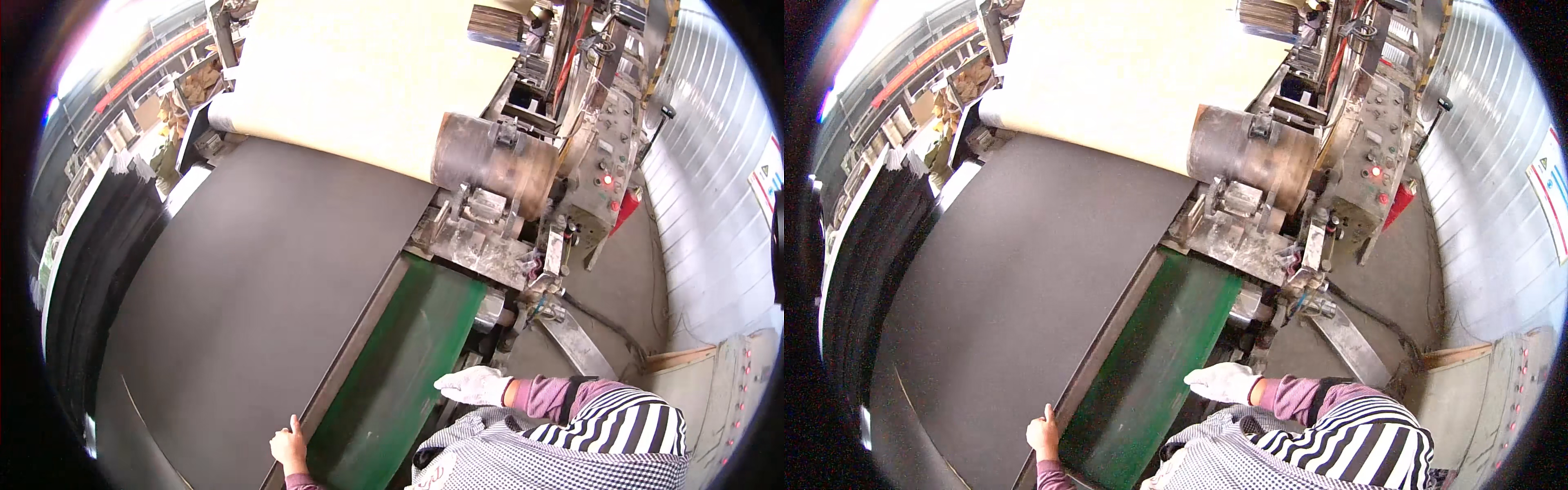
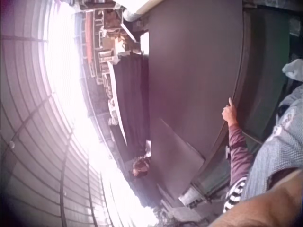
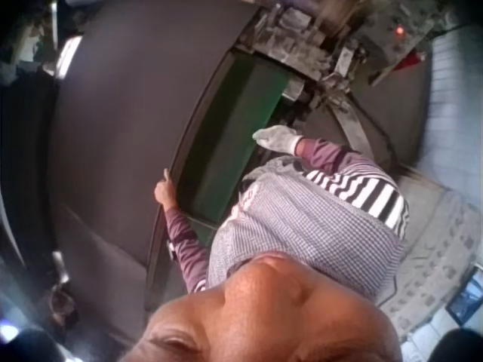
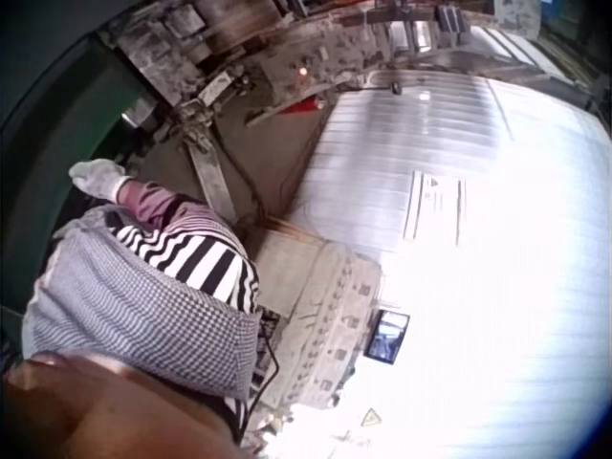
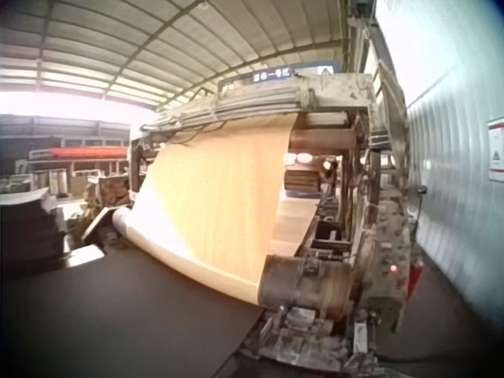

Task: Handling and aligning large black sheets coming off a manufacturing conveyor machine.

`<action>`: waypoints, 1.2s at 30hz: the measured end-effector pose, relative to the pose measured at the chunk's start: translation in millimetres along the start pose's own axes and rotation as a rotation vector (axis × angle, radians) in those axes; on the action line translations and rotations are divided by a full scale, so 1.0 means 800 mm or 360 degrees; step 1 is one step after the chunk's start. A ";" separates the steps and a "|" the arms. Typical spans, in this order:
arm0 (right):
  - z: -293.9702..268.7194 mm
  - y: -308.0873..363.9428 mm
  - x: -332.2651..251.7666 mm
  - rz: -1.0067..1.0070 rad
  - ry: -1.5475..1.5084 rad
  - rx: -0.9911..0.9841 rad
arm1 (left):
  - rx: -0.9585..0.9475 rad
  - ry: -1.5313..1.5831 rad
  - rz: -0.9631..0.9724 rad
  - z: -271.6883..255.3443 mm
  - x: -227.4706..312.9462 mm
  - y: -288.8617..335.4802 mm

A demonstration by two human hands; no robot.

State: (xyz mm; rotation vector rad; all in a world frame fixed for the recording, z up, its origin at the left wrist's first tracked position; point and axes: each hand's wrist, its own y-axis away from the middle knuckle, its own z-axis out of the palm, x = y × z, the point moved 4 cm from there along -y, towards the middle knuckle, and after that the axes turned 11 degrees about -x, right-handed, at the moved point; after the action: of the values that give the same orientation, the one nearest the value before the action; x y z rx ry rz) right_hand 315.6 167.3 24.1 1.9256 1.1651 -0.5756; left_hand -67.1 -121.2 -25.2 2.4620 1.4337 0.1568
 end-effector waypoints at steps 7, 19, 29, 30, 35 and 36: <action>0.010 -0.003 -0.011 0.0237 0.0388 -0.0675 | -0.0141 0.0698 0.0251 0.009 -0.063 -0.021; -0.013 -0.005 0.002 0.0245 -0.0517 0.0110 | 0.0589 -0.0411 0.0176 -0.003 -0.014 0.050; 0.028 -0.230 -0.240 -0.0937 0.0536 0.0193 | 0.0723 0.0942 0.0433 -0.073 0.026 0.100; 0.044 -0.253 -0.265 -0.1033 0.0589 0.0223 | 0.0818 0.0939 0.0257 -0.066 -0.023 0.098; 0.082 -0.332 -0.284 -0.0484 0.0480 -0.0075 | 0.0552 0.0318 -0.0749 0.006 -0.317 0.116; 0.079 -0.338 -0.275 -0.0426 0.0482 -0.0056 | 0.0436 0.0330 -0.0899 0.023 -0.366 0.123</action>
State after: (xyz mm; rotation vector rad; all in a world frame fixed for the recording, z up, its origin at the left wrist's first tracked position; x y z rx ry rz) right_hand -25.1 72.1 37.2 1.8839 1.6306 -0.4061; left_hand -127.1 -423.2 1.5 2.1678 2.3116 0.0999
